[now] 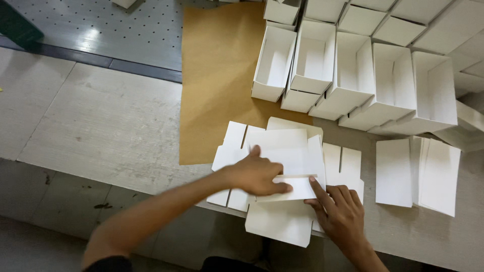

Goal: The person folds flat white cardboard pieces into rectangular boxes by hand. They fold the side flaps, tuck the tabs into slots to form the box shape, and then place the finished boxes into a stack on the table.

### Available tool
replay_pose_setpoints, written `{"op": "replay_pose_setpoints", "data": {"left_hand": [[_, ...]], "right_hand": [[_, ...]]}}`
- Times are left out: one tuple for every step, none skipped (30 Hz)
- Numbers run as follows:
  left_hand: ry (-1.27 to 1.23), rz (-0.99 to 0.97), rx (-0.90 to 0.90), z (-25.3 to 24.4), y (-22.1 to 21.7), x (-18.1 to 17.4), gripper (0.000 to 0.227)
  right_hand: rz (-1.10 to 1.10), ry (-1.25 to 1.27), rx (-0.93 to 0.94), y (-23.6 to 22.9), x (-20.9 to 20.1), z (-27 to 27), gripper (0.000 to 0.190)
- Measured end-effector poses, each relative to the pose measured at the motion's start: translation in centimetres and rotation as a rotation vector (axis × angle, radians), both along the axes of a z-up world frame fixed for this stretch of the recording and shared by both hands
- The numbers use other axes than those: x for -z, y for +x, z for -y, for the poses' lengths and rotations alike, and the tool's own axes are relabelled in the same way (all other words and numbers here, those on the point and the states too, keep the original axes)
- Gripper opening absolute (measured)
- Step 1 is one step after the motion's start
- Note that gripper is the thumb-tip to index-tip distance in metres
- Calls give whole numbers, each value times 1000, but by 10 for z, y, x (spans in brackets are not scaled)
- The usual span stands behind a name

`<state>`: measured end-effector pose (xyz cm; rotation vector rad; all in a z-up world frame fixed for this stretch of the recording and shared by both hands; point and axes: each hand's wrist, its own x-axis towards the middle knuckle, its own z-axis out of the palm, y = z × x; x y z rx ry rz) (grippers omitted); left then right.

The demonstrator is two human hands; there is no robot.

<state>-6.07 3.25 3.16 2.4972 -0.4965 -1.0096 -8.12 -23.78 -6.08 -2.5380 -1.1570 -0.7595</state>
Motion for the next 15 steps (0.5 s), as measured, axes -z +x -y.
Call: {"op": "replay_pose_setpoints", "data": {"left_hand": [[2,0,1,1,12,-1,71],[-34,-100,47,2,23,-3,65],[-70,-202,92,3,35,-4,61],[-74,-208,92,4,39,-5,61],[-103,-365,56,5,43,-6,52],[-130,-517,18,5,50,-9,46],[-130,-518,18,6,52,6,46],[-237,-643,32,7,55,22,38],[-343,-770,46,9,57,37,30],[-342,-775,52,8,57,48,30],[-423,-833,39,8,56,59,23],[-504,-886,24,7,57,69,17],[-503,-887,28,6,55,70,17],[-502,-875,22,4,52,71,20],[-501,-864,17,1,49,72,23]], "right_hand": [[0,2,1,1,-2,0,47],[10,-11,2,0,-4,0,49],[20,-24,2,-1,-6,-1,51],[13,-27,2,-2,-6,-2,51],[27,-23,9,-3,-6,-3,50],[47,-15,16,-1,-6,-5,49],[46,-15,16,-1,-9,-6,49],[32,-20,18,-3,-11,-7,47],[17,-25,21,-4,-13,-7,45],[13,-26,27,-3,-11,-6,45],[22,-9,22,-3,-10,-6,45],[37,9,15,0,-8,-5,45],[37,8,19,-1,-5,-4,45],[16,-8,18,-1,-2,-3,46],[-5,-23,18,-2,1,-2,46]]}}
